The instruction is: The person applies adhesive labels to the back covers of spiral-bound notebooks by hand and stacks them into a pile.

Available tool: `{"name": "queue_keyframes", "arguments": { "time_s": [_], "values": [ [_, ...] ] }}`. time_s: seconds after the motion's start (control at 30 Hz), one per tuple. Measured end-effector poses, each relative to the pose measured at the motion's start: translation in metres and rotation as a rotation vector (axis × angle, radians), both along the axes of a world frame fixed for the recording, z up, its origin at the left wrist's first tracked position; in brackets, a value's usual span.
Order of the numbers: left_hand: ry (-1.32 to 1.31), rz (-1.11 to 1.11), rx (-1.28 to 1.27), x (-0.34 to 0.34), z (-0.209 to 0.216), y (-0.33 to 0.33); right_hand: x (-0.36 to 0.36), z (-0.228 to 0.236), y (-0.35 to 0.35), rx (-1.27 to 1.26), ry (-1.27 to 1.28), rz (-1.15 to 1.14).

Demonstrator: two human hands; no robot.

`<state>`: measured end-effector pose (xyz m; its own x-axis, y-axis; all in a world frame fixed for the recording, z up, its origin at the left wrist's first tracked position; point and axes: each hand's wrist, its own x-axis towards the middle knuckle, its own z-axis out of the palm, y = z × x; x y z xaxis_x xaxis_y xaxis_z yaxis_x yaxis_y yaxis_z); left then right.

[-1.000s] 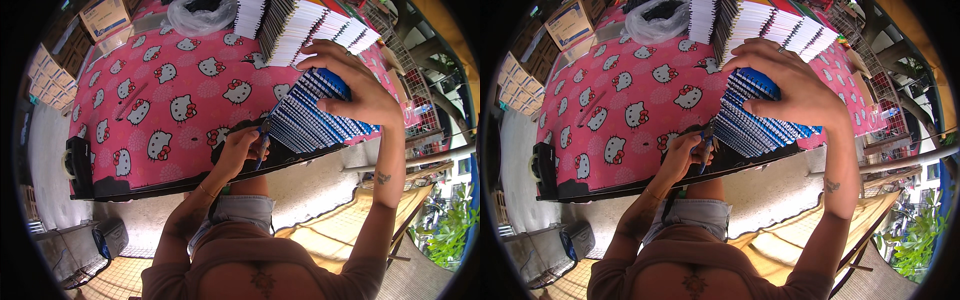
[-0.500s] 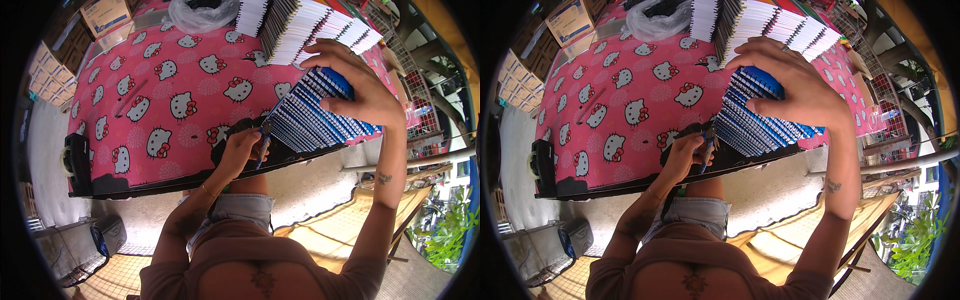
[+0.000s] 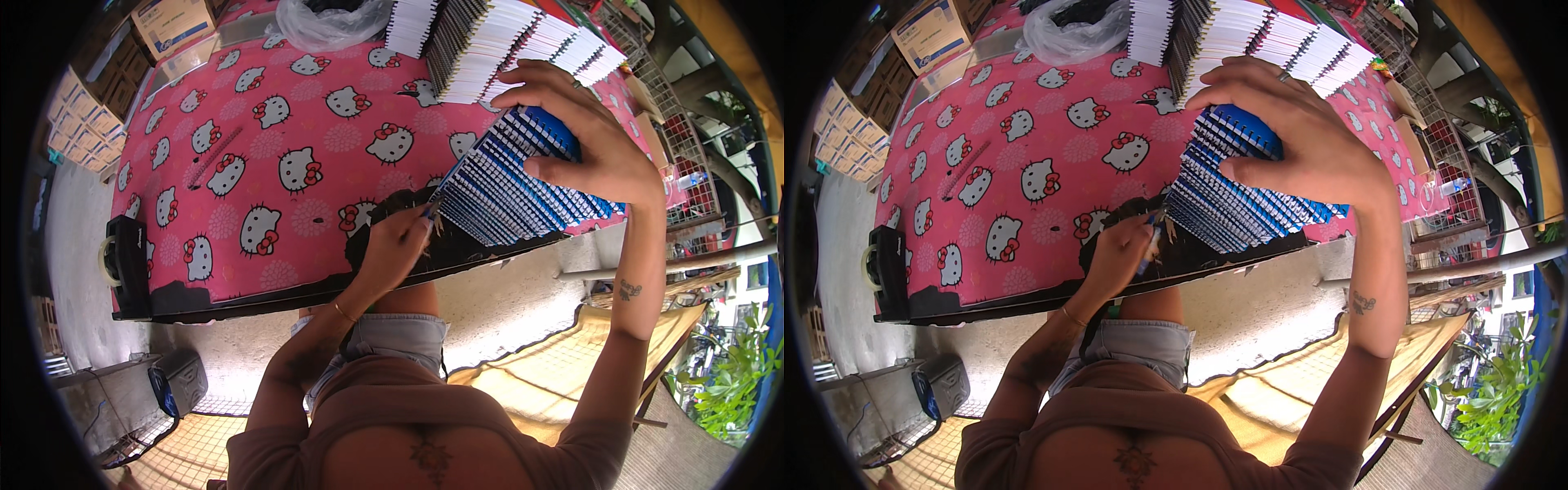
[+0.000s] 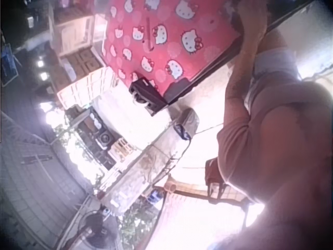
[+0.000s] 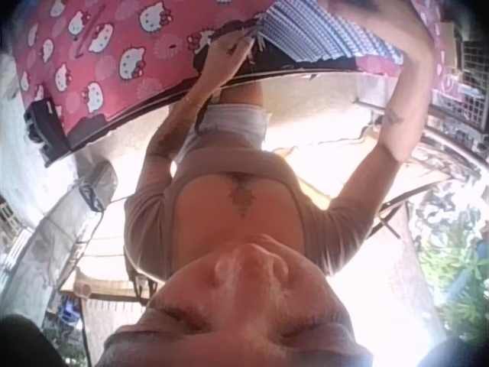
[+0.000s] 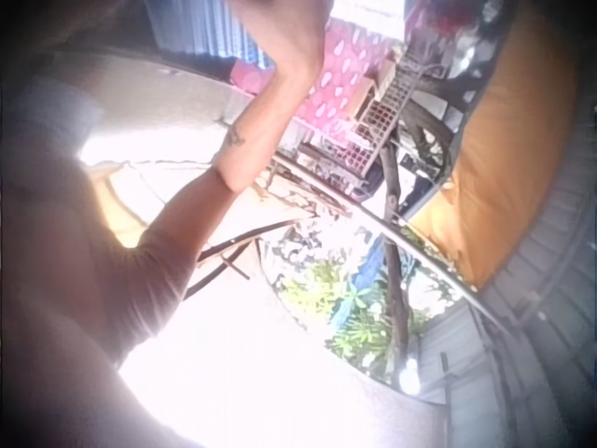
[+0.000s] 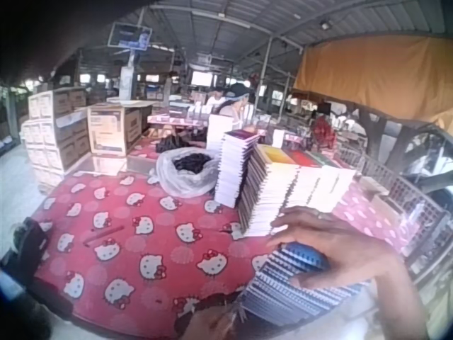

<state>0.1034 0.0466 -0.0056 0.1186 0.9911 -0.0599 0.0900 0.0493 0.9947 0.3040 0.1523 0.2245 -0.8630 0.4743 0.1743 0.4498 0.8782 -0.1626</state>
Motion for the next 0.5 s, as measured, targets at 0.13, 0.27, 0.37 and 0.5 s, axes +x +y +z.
{"name": "queue_keyframes", "arguments": {
  "time_s": [0.13, 0.27, 0.37, 0.5],
  "values": [
    [0.364, 0.131, 0.405, 0.001, -0.01, 0.0, -0.002, 0.004, -0.001, -0.028, -0.052, -0.015],
    [-0.497, -0.023, -0.29, -0.005, -0.016, 0.007, -0.001, 0.003, -0.002, -0.028, -0.045, -0.018],
    [-0.487, -0.021, -0.323, -0.005, -0.017, 0.008, 0.0, -0.003, 0.0, 0.03, 0.058, 0.021],
    [-0.519, -0.013, -0.284, -0.004, -0.018, 0.007, -0.001, -0.003, 0.001, 0.028, 0.054, 0.024]
  ]
}}
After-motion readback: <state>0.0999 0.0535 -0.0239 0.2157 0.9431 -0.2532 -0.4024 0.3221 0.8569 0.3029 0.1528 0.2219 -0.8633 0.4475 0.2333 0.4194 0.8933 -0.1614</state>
